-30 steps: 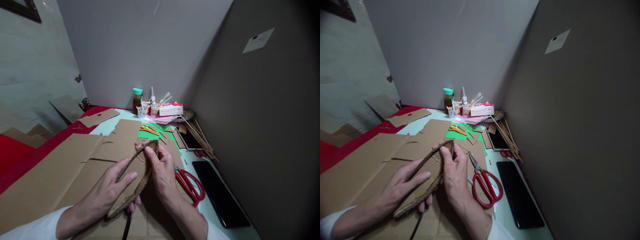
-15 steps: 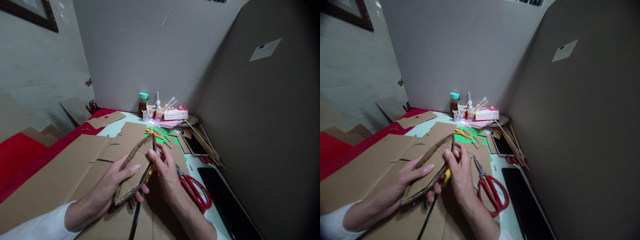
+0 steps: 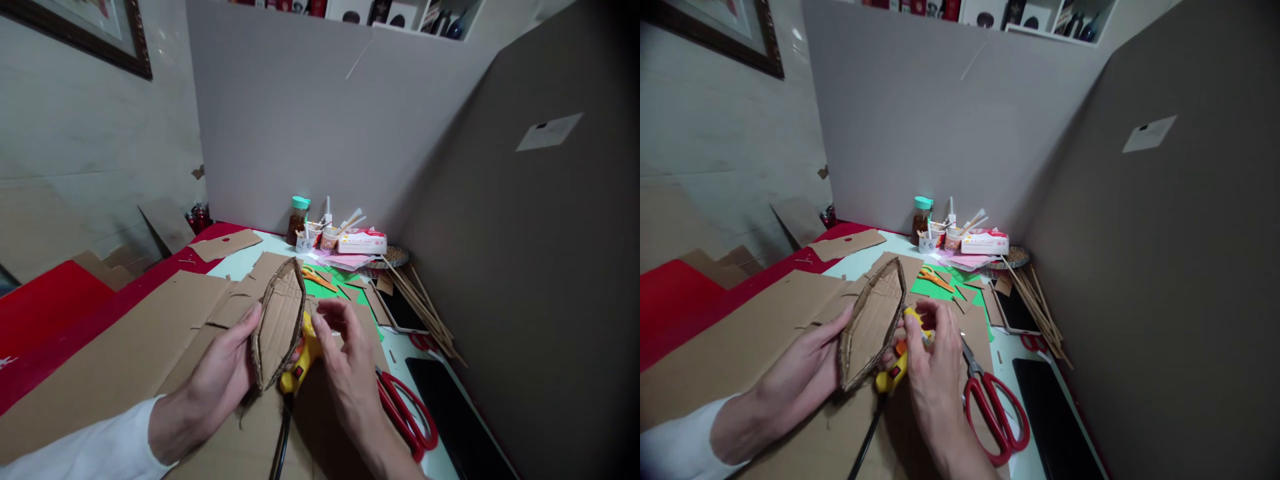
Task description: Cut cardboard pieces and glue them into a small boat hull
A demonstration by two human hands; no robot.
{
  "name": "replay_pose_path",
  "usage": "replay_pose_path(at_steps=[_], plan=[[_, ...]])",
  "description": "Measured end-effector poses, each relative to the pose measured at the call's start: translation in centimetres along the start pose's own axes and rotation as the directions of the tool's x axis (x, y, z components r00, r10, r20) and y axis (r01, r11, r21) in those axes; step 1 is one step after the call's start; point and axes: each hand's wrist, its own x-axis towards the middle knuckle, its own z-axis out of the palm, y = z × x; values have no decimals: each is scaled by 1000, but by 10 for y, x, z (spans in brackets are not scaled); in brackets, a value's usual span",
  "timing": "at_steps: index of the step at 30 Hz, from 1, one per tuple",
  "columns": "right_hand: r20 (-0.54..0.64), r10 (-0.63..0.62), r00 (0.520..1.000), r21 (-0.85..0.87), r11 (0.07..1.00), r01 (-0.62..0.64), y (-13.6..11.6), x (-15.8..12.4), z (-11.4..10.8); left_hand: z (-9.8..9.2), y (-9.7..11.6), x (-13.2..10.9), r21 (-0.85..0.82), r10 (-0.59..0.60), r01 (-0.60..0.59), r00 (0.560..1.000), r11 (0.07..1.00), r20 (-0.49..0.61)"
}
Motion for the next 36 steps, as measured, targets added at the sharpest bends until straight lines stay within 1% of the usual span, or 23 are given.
replay_pose_path(at_steps=[2, 4, 7, 9, 11, 15, 17, 18, 20, 22, 25, 27, 29, 31, 34, 36], plan=[[30, -78, 997, -91, 993, 80, -1, -3, 2, -1, -2, 3, -41, 81, -81, 997, 996, 1], [87, -136, 987, -157, 976, 148, -2, -8, 6, -3, -5, 5, -57, 121, -121, 993, 991, 9], [164, -211, 964, -207, 948, 243, -2, -17, 12, -8, -11, 5, -41, 134, -134, 991, 990, -2], [182, -243, 953, -208, 938, 278, -1, -21, 15, -12, -15, 4, -5, 133, -133, 991, 991, -10], [173, -267, 948, -231, 925, 303, 1, -24, 18, -15, -17, 2, 32, 123, -123, 992, 992, 0], [123, -305, 944, -300, 896, 329, 5, -25, 21, -16, -18, -1, 87, 74, -73, 997, 994, -12], [134, -305, 943, -302, 894, 332, 4, -25, 20, -16, -17, -1, 108, 57, -55, 998, 993, -11], [149, -303, 941, -293, 896, 334, 3, -24, 19, -16, -17, -1, 117, 54, -54, 999, 992, 7], [159, -290, 944, -265, 908, 324, 1, -23, 16, -16, -16, -1, 134, 62, -68, 997, 989, 55], [137, -260, 956, -235, 929, 286, -1, -21, 14, -16, -15, 0, 148, 76, -88, 994, 985, 84], [87, -211, 974, -191, 956, 224, -4, -18, 13, -15, -14, 0, 167, 98, -114, 990, 979, 99], [88, -184, 979, -147, 970, 195, -5, -17, 13, -13, -13, 0, 186, 106, -125, 988, 975, 110], [97, -189, 977, -134, 970, 201, -5, -17, 13, -12, -13, -2, 225, 114, -134, 988, 965, 99], [108, -242, 964, -193, 946, 259, -4, -17, 14, -12, -15, -3, 275, 120, -135, 990, 952, 71], [106, -337, 935, -368, 861, 352, -2, -17, 14, -10, -17, -6, 316, 123, -123, 992, 941, 20], [100, -371, 923, -452, 809, 374, 0, -17, 13, -9, -17, -6, 317, 139, -136, 990, 939, 12]])
